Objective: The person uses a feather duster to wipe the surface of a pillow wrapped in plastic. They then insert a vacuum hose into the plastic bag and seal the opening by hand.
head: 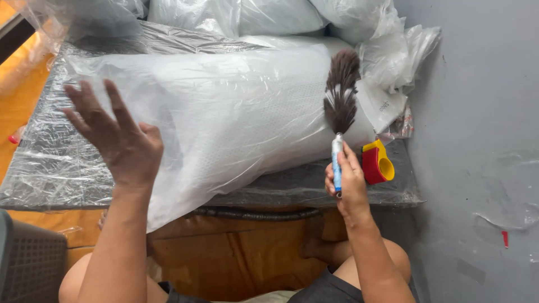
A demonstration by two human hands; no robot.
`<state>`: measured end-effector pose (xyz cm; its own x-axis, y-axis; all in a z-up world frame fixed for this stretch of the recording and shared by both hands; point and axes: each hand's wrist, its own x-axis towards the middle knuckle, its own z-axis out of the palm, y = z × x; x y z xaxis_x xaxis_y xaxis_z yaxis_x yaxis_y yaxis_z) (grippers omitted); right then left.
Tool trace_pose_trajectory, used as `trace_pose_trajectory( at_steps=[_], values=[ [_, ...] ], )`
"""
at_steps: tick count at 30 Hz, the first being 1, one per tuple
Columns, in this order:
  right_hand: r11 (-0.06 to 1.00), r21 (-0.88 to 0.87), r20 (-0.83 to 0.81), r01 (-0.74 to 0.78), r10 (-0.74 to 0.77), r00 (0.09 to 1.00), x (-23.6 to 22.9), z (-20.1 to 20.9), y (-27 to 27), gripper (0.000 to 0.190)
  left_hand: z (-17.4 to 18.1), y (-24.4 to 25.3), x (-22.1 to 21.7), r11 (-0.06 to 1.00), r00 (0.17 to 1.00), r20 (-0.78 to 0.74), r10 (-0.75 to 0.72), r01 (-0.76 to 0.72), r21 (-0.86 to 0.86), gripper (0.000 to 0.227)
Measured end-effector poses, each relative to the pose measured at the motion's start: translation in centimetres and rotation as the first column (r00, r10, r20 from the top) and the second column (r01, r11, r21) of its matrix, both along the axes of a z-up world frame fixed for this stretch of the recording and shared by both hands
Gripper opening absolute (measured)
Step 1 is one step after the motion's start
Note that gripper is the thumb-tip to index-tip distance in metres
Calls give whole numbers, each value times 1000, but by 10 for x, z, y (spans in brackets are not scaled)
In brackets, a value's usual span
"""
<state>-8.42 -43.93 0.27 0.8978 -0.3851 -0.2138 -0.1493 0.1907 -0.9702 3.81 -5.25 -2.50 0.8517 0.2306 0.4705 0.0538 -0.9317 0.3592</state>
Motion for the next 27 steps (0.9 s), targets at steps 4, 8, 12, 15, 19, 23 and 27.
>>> trace_pose_trajectory(
  at_steps=[4, 8, 12, 15, 19, 23, 27],
  values=[
    [929, -29, -71, -368, 365, 928, -32, -1, 53, 61, -21, -13, 10, 929, 928, 111, -356, 364, -70, 57],
    [731, 301, -102, -613, 664, 741, -65, 16, 81, 61, -78, 15, 39, 935, 656, -666, -355, 272, -229, 50],
    [940, -24, -23, -340, 339, 941, -51, 1, 80, 61, -27, 5, 22, 931, 612, -702, -363, 272, -244, 67],
    [948, -164, -94, -274, 262, 960, -60, -2, 85, 65, -18, 4, 20, 934, 610, -707, -357, 249, -257, 66],
    [740, 65, -106, -669, 672, 733, -82, 1, 75, 63, -35, 8, 32, 933, 548, -756, -359, 202, -298, 51],
    [933, -11, -93, -358, 356, 930, -69, -8, 68, 65, -35, 10, 25, 919, 623, -677, -393, 237, -315, 64],
    [934, -98, -192, -343, 320, 928, -62, -25, 54, 64, -23, -4, 4, 968, 896, -390, -213, 249, 42, 78]
  ],
)
